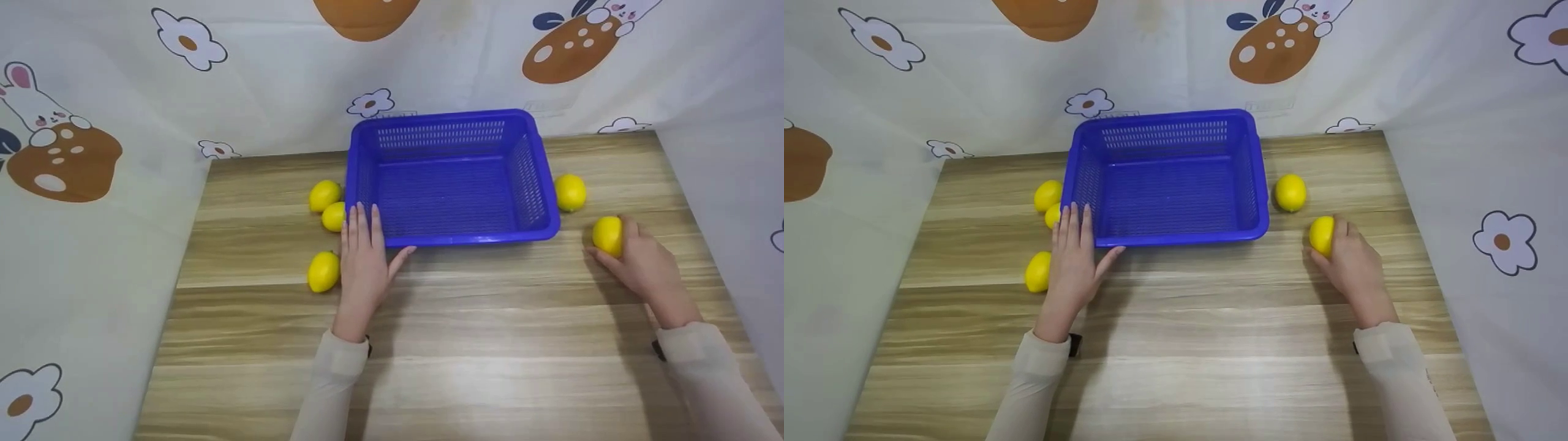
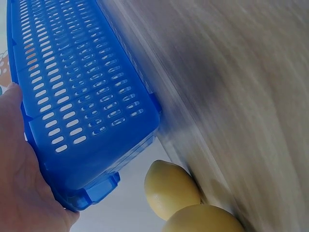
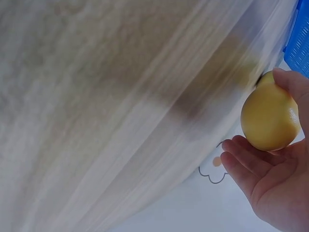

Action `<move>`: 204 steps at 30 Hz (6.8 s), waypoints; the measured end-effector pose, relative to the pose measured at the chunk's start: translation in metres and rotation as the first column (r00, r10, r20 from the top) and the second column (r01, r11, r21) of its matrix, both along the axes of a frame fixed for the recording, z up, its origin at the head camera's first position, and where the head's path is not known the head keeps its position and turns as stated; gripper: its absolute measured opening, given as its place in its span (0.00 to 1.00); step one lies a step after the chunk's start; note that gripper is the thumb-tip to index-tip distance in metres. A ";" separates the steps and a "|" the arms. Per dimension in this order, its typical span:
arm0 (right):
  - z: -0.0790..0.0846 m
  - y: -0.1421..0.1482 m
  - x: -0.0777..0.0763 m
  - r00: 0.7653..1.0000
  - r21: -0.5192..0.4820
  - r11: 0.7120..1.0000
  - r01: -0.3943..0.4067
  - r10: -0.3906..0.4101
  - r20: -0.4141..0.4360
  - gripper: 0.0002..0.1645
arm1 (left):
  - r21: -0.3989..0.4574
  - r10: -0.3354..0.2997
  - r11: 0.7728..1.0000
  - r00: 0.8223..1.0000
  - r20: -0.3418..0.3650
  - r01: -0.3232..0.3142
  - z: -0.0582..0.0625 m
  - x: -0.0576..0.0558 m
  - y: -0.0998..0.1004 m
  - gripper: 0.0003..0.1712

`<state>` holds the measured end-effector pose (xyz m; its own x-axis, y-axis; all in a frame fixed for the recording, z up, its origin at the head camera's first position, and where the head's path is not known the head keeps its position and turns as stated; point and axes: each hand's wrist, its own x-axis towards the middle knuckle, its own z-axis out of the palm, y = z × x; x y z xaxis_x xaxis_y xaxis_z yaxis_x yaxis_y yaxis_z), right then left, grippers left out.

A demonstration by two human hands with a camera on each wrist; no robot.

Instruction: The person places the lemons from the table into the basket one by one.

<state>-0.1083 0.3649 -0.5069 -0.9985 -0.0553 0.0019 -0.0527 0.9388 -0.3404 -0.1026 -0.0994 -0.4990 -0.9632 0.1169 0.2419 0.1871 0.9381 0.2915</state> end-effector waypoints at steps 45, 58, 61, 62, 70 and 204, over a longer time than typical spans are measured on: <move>0.042 -0.018 0.014 0.993 0.021 0.997 -0.068 0.070 -0.099 0.50 | -0.044 0.016 0.999 1.000 0.011 -0.015 -0.001 -0.001 -0.001 0.59; 0.058 -0.027 0.019 0.993 0.017 0.997 -0.080 0.081 -0.087 0.49 | -0.019 -0.002 1.000 1.000 0.000 0.002 -0.001 0.000 -0.002 0.57; 0.060 -0.029 0.019 0.992 0.023 0.996 -0.085 0.087 -0.093 0.49 | -0.014 -0.004 1.000 1.000 0.003 0.004 0.000 0.000 -0.002 0.57; 0.061 -0.030 0.020 0.991 0.023 0.996 -0.087 0.089 -0.096 0.49 | -0.013 -0.004 1.000 1.000 0.003 0.004 0.000 0.000 -0.002 0.57; 0.069 -0.036 0.020 0.992 0.026 0.995 -0.098 0.099 -0.072 0.51 | -0.016 -0.008 1.000 1.000 -0.006 0.008 -0.001 0.000 -0.003 0.58; 0.089 -0.108 -0.015 0.925 -0.163 0.937 -0.309 0.256 -0.282 0.49 | -0.029 0.011 1.000 1.000 -0.017 -0.011 -0.003 0.003 -0.001 0.58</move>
<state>-0.1229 0.2565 -0.4177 -0.9057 -0.3072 0.2920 -0.4146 0.7852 -0.4600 -0.0998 -0.1003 -0.5023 -0.9604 0.1135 0.2544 0.1812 0.9481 0.2612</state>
